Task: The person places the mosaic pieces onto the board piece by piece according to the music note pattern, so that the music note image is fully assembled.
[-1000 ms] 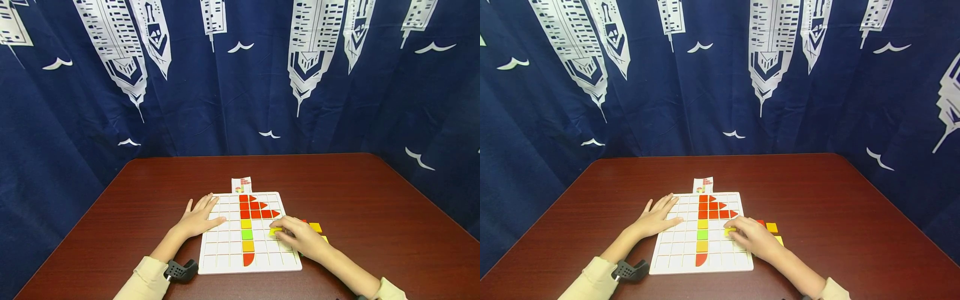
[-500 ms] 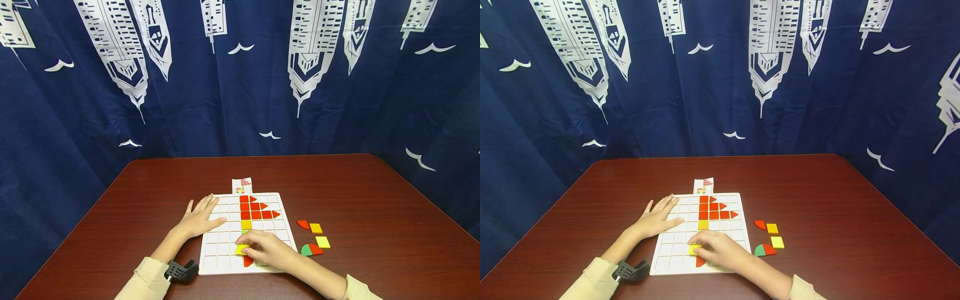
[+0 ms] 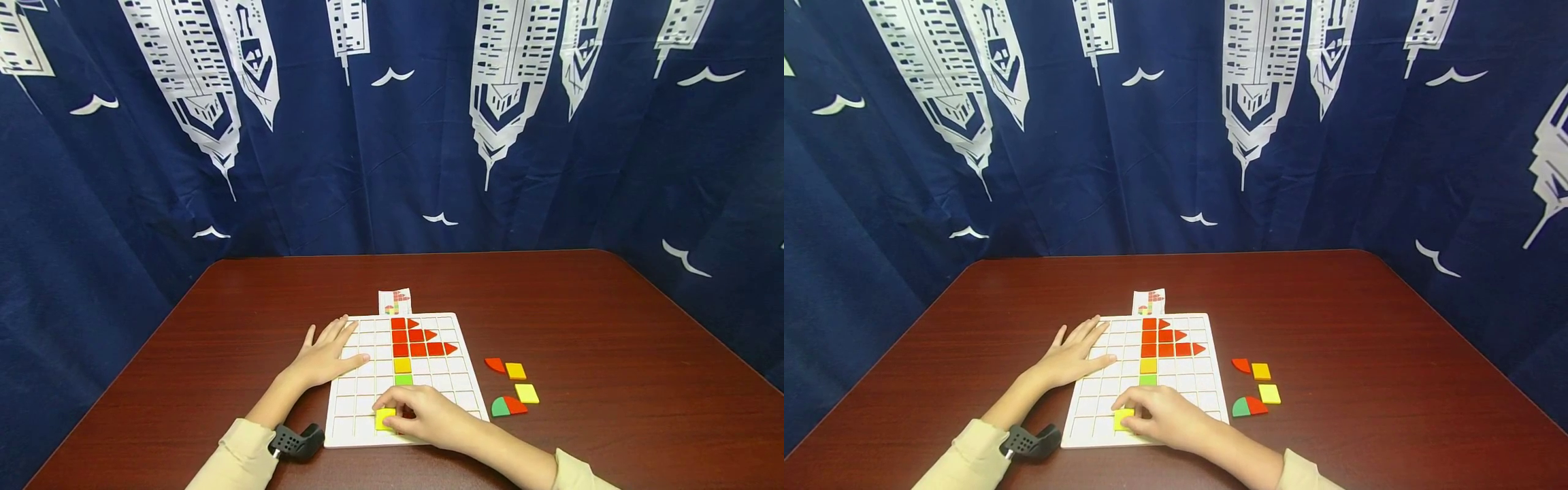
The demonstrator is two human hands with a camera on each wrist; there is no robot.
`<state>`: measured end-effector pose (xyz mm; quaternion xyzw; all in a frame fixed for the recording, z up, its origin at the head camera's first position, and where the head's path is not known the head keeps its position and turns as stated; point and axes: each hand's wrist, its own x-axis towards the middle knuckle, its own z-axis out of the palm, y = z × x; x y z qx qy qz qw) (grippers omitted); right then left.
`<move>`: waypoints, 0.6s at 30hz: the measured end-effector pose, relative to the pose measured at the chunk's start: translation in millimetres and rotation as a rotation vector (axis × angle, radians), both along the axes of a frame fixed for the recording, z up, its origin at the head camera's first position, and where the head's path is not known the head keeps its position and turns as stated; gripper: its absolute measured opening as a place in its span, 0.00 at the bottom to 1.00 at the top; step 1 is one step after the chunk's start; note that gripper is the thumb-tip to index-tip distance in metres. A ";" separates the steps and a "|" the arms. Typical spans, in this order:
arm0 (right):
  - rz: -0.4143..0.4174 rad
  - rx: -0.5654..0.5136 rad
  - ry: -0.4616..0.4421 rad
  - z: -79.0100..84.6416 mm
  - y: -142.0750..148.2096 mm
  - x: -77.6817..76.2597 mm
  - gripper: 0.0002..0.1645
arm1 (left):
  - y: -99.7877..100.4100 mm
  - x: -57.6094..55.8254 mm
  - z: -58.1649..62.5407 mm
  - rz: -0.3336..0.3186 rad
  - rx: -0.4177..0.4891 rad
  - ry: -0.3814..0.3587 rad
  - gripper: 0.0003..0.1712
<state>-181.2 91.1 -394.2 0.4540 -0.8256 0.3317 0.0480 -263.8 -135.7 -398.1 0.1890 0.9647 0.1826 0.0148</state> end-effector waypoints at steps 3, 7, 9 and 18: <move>-0.009 0.006 -0.006 0.5 -0.1 -0.5 0.09 | 0.0 -0.2 0.8 0.001 0.001 0.002 0.46; -0.006 0.012 0.011 -0.2 -0.2 -2.1 0.07 | -0.1 -0.5 1.3 0.001 0.004 0.000 0.46; -0.002 0.017 0.024 -0.9 -0.1 -2.5 0.06 | -0.1 -0.7 1.3 0.000 0.004 0.001 0.46; 0.006 0.047 0.106 -2.1 1.1 -3.4 0.04 | 0.4 -0.5 0.3 -0.003 0.002 -0.004 0.46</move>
